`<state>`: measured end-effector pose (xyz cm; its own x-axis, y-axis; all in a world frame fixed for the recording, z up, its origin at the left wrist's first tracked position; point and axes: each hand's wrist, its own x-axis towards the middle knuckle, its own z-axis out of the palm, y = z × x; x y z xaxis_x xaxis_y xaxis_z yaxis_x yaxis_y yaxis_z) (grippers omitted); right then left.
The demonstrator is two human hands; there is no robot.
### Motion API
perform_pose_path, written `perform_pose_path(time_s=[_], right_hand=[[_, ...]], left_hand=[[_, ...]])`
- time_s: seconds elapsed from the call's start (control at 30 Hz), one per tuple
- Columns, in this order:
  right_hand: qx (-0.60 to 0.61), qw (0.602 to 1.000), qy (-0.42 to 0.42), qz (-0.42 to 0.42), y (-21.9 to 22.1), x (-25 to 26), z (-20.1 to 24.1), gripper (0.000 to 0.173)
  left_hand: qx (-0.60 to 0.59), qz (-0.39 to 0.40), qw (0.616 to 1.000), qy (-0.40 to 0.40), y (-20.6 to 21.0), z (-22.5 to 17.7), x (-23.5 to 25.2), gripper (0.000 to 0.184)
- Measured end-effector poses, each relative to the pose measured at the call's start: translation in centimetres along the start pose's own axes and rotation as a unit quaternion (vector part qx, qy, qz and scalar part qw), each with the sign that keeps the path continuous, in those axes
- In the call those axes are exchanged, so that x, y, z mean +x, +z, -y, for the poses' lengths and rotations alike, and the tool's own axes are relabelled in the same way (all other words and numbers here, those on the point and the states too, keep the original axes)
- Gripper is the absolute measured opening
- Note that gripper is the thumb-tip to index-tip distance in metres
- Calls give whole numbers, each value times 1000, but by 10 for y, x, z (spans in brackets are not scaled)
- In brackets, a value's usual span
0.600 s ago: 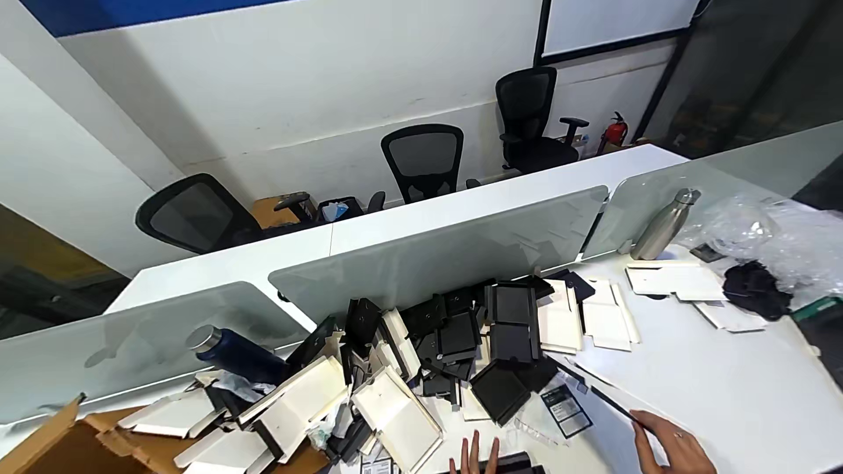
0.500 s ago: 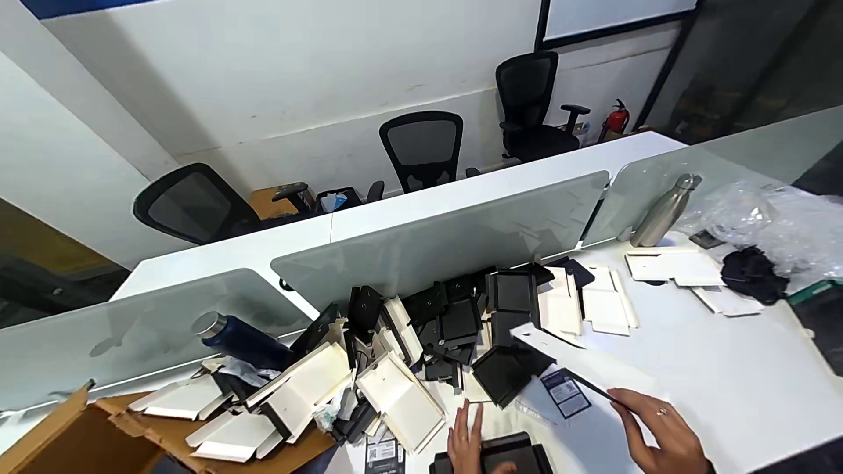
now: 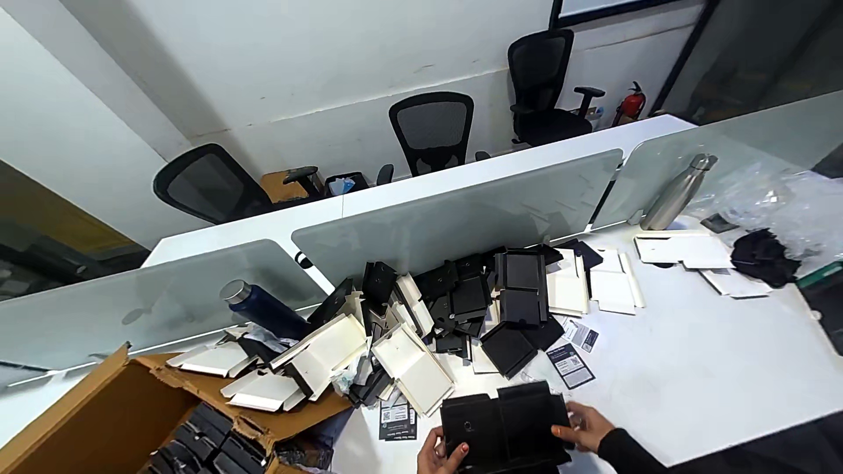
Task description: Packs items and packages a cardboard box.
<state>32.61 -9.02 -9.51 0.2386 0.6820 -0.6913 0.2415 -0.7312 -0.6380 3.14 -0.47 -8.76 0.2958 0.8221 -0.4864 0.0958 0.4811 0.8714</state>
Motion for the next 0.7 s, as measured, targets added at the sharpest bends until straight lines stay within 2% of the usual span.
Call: perform_pose_path(time_s=[0.07, 0.2, 0.33, 0.4, 0.47, 0.53, 0.6, 0.63, 0.7], right_hand=[[-20, 999, 37, 27, 15, 8, -17, 56], [-83, 993, 74, -25, 38, 18, -31, 55], [-123, 988, 85, -48, 51, 23, -35, 59], [-125, 987, 80, -61, 56, 20, -32, 67], [-155, 983, 64, -68, 59, 15, -24, 78], [-213, 975, 20, -66, 62, 15, -20, 84], [-291, 955, -28, -46, 65, 18, -17, 88], [-322, 945, -49, -36, 68, 18, -16, 90], [-369, 926, -76, -16, 71, 20, -12, 92]], left_hand=[[20, -21, 999, -46, -3, 20, 2, 46], [118, -60, 986, -105, -6, 51, 15, 55], [265, -79, 953, -124, -3, 53, 21, 62], [332, -98, 930, -122, 0, 51, 21, 68], [396, -130, 905, -88, 5, 49, 16, 81], [431, -150, 889, 12, 9, 52, 13, 86], [442, -96, 882, 134, 12, 55, 14, 74], [450, -48, 875, 174, 15, 55, 16, 68], [477, 51, 851, 215, 22, 56, 21, 69]])
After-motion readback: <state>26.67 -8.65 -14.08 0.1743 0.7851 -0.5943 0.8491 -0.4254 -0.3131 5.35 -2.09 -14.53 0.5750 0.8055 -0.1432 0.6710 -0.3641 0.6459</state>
